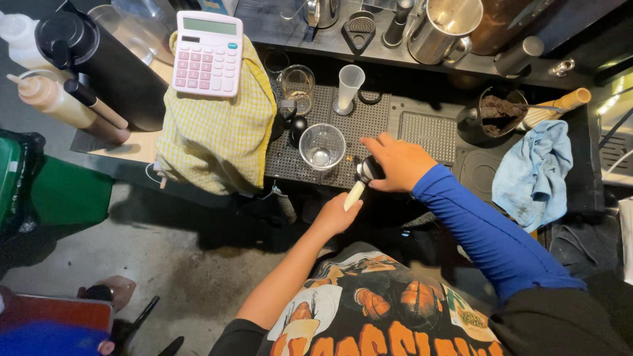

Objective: The person scoops coffee powder into a portafilter, levels and tamps the grounds, then attaches the portafilter to an espresso machine. They wipe the machine and counter, then pour a white liquid into a glass on a scale.

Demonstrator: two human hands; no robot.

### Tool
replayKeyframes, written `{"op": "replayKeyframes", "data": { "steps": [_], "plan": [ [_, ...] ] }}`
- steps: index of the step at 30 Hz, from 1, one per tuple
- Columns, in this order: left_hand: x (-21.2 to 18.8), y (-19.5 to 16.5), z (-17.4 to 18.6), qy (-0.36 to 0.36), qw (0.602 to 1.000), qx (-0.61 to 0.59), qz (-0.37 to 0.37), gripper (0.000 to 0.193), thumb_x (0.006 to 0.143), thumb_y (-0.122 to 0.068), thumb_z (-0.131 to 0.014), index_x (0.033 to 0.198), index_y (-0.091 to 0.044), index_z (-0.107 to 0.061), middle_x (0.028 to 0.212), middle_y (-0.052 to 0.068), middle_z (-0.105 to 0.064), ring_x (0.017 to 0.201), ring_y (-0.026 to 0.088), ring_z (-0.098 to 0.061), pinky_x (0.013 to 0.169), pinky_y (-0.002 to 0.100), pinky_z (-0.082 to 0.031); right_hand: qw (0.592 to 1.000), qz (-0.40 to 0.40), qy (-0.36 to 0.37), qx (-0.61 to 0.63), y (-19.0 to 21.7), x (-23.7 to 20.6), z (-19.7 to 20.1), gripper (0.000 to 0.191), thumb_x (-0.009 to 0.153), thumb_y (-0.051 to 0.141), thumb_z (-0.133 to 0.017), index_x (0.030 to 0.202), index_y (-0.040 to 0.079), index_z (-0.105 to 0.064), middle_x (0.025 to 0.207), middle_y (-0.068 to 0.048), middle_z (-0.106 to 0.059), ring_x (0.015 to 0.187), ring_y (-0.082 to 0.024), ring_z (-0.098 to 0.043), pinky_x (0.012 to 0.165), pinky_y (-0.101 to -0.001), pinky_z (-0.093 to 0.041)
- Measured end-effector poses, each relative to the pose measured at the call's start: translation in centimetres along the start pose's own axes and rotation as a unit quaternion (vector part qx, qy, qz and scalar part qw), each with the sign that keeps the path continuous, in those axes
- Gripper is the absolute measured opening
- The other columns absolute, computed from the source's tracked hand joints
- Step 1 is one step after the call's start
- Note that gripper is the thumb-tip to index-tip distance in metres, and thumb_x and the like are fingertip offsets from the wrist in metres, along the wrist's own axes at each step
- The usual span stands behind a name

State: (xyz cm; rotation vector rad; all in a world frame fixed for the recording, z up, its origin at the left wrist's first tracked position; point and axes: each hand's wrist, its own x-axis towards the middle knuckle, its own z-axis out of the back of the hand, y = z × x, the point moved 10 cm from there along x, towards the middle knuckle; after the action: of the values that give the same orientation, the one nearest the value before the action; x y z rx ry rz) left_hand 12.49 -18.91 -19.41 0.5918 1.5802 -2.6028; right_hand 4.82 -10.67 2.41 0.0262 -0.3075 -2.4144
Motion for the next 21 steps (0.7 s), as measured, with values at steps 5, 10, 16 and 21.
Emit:
{"op": "replayKeyframes", "data": {
  "steps": [5,10,16,21],
  "plan": [
    [-0.6,0.5,-0.4,0.044,0.996,-0.033,0.065,0.039,0.094,-0.043,-0.06,0.102,-0.005,-0.064,0.082,0.018,-0.073,0.068,0.033,-0.072,0.066,0.044,-0.056,0.979,-0.154,0.101,-0.092,-4.4,-0.4,-3.4,0.062,0.102,0.066,-0.06,0.122,0.008,-0.056,0.087,-0.017,-0.073,0.082,-0.039,-0.071,0.072,-0.0488,-0.057],
    [-0.7,0.3,-0.1,0.036,0.997,-0.021,0.072,0.038,0.094,-0.043,-0.06,0.103,-0.005,-0.063,0.083,0.017,-0.072,0.067,0.032,-0.072,0.065,0.044,-0.056,0.993,-0.081,0.065,-0.054,-3.2,-0.3,-3.5,0.066,0.087,0.059,-0.066,0.124,0.005,-0.054,0.088,-0.019,-0.072,0.078,-0.041,-0.071,0.068,-0.0494,-0.057],
    [0.1,0.3,0.1,-0.006,1.0,-0.007,-0.009,0.04,0.094,-0.043,-0.063,0.1,-0.004,-0.066,0.088,0.019,-0.072,0.081,0.036,-0.07,0.073,0.046,-0.055,0.998,-0.037,0.04,0.006,-2.0,-0.1,-2.8,0.073,0.076,0.05,-0.069,0.131,0.006,-0.051,0.085,-0.02,-0.071,0.073,-0.042,-0.07,0.063,-0.0502,-0.057],
    [0.1,0.6,-0.3,0.007,1.0,-0.002,0.006,0.04,0.093,-0.044,-0.063,0.097,-0.004,-0.065,0.086,0.019,-0.072,0.08,0.037,-0.07,0.073,0.047,-0.054,0.995,-0.081,0.031,-0.051,-3.1,-0.6,-2.6,0.066,0.087,0.06,-0.06,0.123,0.005,-0.056,0.084,-0.02,-0.071,0.074,-0.04,-0.071,0.064,-0.0491,-0.056]
  ]
}}
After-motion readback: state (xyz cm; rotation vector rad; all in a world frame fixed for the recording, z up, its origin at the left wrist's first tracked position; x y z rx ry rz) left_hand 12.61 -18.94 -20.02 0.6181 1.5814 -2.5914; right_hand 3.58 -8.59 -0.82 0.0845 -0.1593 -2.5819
